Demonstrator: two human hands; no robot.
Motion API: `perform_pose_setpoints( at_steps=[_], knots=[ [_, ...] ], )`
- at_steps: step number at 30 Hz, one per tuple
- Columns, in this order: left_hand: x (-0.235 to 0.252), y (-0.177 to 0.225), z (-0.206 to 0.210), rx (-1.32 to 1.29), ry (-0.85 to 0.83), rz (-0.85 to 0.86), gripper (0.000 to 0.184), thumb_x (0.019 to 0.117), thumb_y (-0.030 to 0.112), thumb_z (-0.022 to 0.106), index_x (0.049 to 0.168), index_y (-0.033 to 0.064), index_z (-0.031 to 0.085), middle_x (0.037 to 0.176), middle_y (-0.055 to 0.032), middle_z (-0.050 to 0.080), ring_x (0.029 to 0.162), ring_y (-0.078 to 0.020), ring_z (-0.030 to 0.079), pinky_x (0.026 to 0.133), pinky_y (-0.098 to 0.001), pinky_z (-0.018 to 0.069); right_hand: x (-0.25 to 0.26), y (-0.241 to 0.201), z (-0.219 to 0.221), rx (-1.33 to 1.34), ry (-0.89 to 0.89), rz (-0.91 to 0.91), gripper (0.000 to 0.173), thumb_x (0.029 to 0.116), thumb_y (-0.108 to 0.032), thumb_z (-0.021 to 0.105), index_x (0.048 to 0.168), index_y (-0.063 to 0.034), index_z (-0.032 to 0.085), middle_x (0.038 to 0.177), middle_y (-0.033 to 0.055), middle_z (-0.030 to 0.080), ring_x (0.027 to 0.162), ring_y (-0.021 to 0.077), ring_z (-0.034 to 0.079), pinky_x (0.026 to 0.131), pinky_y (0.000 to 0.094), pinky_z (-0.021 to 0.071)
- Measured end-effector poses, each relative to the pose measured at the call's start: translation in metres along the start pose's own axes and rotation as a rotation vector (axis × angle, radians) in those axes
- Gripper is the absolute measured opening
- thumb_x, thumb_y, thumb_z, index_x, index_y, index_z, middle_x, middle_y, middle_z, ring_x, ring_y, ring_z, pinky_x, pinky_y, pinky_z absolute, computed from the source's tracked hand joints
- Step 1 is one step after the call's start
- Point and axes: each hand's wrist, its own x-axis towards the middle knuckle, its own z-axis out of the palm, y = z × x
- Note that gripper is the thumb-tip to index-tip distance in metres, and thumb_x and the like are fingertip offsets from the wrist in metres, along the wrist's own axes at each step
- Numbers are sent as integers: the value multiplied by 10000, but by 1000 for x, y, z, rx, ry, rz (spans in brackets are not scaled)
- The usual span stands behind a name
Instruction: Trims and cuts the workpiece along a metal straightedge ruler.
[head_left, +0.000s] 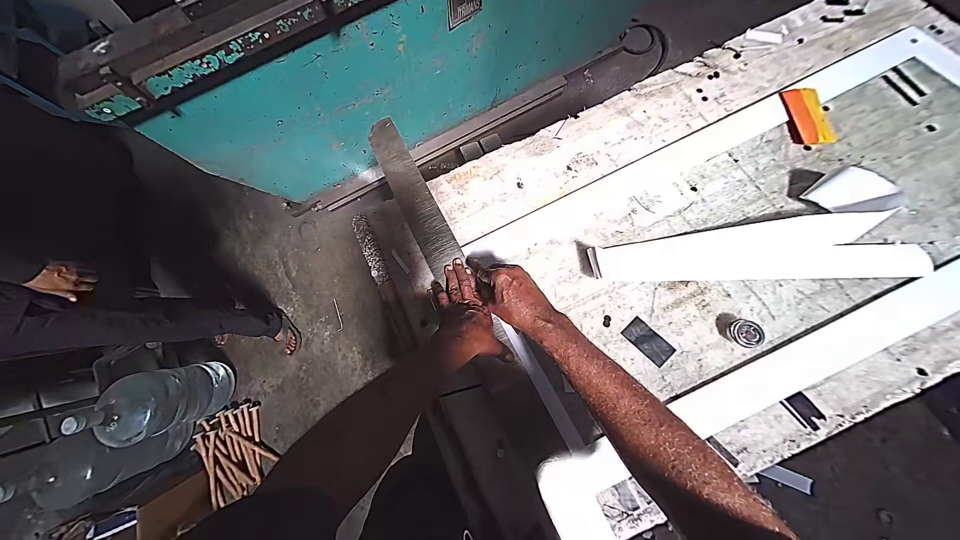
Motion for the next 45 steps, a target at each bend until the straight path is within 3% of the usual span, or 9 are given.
perform_pose_setpoints(
  at_steps=[2, 7, 13, 17, 20, 23, 29, 35, 45],
  knots=[
    [-1, 0, 0, 7, -6, 0, 1667, 494, 833, 807, 1614, -26, -80, 1654, -296, -232, 1544, -489, -162, 1185, -734, 23, -1, -1, -1, -9, -8, 2, 436, 965, -161, 618, 1398, -114, 638, 1188, 167, 710, 1129, 341, 675, 985, 539, 527],
    [1, -1, 0, -23, -9, 6, 1649, 504, 828, 804, 1617, -26, -61, 1652, -289, -247, 1541, -486, -180, 1185, -736, -17, -16, 3, 3, -30, -2, -21, 322, 990, -188, 569, 1262, -72, 696, 1114, 174, 726, 1080, 346, 695, 944, 540, 542],
    [2, 0, 4, -2, 25, -3, 1640, 501, 822, 822, 1622, -25, -23, 1654, -299, -227, 1542, -474, -187, 1181, -731, -27, -48, 11, 6, -40, -40, -32, 297, 959, -155, 612, 1213, -42, 716, 1034, 176, 723, 989, 350, 703, 876, 537, 556],
    [1, 4, 1, 65, 53, -31, 1640, 501, 821, 822, 1604, -78, 6, 1656, -322, -185, 1548, -498, -120, 1181, -737, 21, -73, 22, 15, -44, -18, -61, 276, 934, -163, 648, 1167, -39, 731, 991, 164, 722, 942, 339, 708, 833, 529, 572],
    [0, 6, 3, 112, 53, -51, 1654, 507, 807, 825, 1593, -95, -37, 1660, -319, -173, 1555, -488, -88, 1180, -727, 84, -97, 26, 19, -32, -23, -77, 364, 951, -163, 654, 1301, -69, 691, 1015, 164, 718, 933, 334, 709, 831, 510, 575],
    [0, 6, 2, 144, 55, -43, 1660, 521, 838, 794, 1581, -114, -59, 1646, -347, -177, 1551, -500, -94, 1156, -753, 97, -121, 31, 26, -24, 0, -73, 402, 1032, -221, 556, 1415, -125, 631, 1020, 151, 719, 907, 314, 715, 816, 480, 586],
    [3, 8, 3, 88, 56, -68, 1713, 458, 856, 815, 1592, -92, -49, 1642, -332, -220, 1548, -494, -131, 1166, -752, 121, -172, 39, 34, 2, -18, -35, 433, 1014, -162, 508, 1431, -154, 624, 1061, 156, 721, 909, 320, 724, 794, 476, 593],
    [3, 11, 3, 106, 41, -84, 1734, 455, 865, 811, 1587, -88, -92, 1629, -336, -253, 1544, -499, -146, 1156, -758, 131, -212, 50, 46, -10, 40, -69, 465, 985, -107, 530, 1441, -140, 618, 959, 156, 707, 795, 309, 709, 698, 448, 591],
    [-1, 19, -4, 112, 19, -140, 1771, 447, 833, 846, 1567, -81, -177, 1631, -309, -280, 1563, -478, -66, 1151, -743, 173, -269, 56, 56, -19, 0, -29, 500, 958, -94, 543, 1454, -128, 597, 906, 146, 680, 714, 301, 689, 610, 438, 578]
  ],
)
